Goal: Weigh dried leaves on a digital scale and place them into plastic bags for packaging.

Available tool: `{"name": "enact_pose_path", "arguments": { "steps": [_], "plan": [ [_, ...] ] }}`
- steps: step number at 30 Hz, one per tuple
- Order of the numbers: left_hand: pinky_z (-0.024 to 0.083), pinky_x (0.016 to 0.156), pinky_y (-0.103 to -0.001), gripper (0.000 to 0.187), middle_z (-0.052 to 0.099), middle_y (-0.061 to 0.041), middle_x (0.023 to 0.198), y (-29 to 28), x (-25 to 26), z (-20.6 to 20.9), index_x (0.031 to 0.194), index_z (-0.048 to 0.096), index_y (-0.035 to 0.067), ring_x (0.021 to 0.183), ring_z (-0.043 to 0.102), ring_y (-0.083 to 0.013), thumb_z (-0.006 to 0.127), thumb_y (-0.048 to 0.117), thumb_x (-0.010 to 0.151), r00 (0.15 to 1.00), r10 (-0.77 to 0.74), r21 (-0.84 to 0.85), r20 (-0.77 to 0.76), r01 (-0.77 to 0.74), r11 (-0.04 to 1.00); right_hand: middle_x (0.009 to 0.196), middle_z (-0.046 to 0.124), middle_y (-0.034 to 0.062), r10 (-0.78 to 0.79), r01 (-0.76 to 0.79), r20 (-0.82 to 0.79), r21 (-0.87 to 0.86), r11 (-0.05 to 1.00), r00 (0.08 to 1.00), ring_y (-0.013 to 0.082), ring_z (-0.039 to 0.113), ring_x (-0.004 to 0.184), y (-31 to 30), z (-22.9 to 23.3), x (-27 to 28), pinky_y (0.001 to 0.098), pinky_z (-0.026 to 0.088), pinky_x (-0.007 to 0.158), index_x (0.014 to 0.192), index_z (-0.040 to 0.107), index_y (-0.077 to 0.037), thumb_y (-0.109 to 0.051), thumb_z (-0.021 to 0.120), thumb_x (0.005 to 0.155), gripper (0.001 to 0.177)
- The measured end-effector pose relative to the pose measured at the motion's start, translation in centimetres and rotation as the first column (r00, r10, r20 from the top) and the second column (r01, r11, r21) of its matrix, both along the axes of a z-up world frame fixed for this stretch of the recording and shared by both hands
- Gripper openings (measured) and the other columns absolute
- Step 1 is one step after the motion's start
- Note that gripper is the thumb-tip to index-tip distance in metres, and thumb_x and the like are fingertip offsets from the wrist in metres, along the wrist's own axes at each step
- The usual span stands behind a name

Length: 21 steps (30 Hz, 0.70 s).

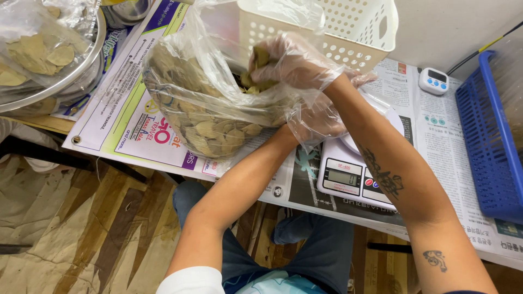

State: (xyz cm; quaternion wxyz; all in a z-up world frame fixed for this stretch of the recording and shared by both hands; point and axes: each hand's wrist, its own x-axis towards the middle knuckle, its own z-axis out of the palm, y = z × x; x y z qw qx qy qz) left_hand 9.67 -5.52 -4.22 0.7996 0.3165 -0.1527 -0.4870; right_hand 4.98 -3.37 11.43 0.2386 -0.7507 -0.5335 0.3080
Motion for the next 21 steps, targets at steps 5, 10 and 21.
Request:
{"name": "enact_pose_path", "arguments": {
  "steps": [5,10,21],
  "plan": [
    [0.048,0.056,-0.046,0.053,0.061,-0.020,0.080,-0.7,3.3,-2.9,0.114,0.053,-0.006,0.062,0.055,-0.0302,0.055,0.045,0.100,0.646,-0.763,-0.558,0.018,0.640,0.529,0.146,0.057,0.0147,0.053,0.004,0.229,-0.242,0.970,0.972,0.0376,0.059,0.127,0.4,-0.8,-1.4,0.0471,0.050,0.107,0.157,0.042,-0.019,0.008,0.072,0.075,0.092],
    [0.045,0.070,-0.045,0.052,0.059,-0.017,0.091,-0.8,3.9,-7.7,0.122,0.051,-0.002,0.076,0.054,-0.0283,0.054,0.045,0.101,0.882,-0.461,-0.529,-0.101,0.344,0.775,0.098,0.065,0.0012,-0.085,0.090,0.087,-0.055,0.994,0.993,0.0209,0.060,0.088,1.1,-4.6,0.4,0.0275,0.052,0.075,0.103,0.068,-0.020,0.004,0.059,0.080,0.034],
    [0.037,0.103,-0.042,0.054,0.055,-0.008,0.115,-0.9,7.1,-16.4,0.141,0.045,0.007,0.110,0.051,-0.0240,0.050,0.045,0.104,0.861,0.436,-0.319,-0.264,-0.504,0.803,0.109,0.074,0.0005,-0.034,0.068,-0.167,0.200,0.977,0.985,0.0146,0.072,0.109,-0.5,1.3,-0.1,0.0248,0.063,0.096,0.103,0.072,-0.013,0.015,0.063,0.086,0.034]
  ]
}}
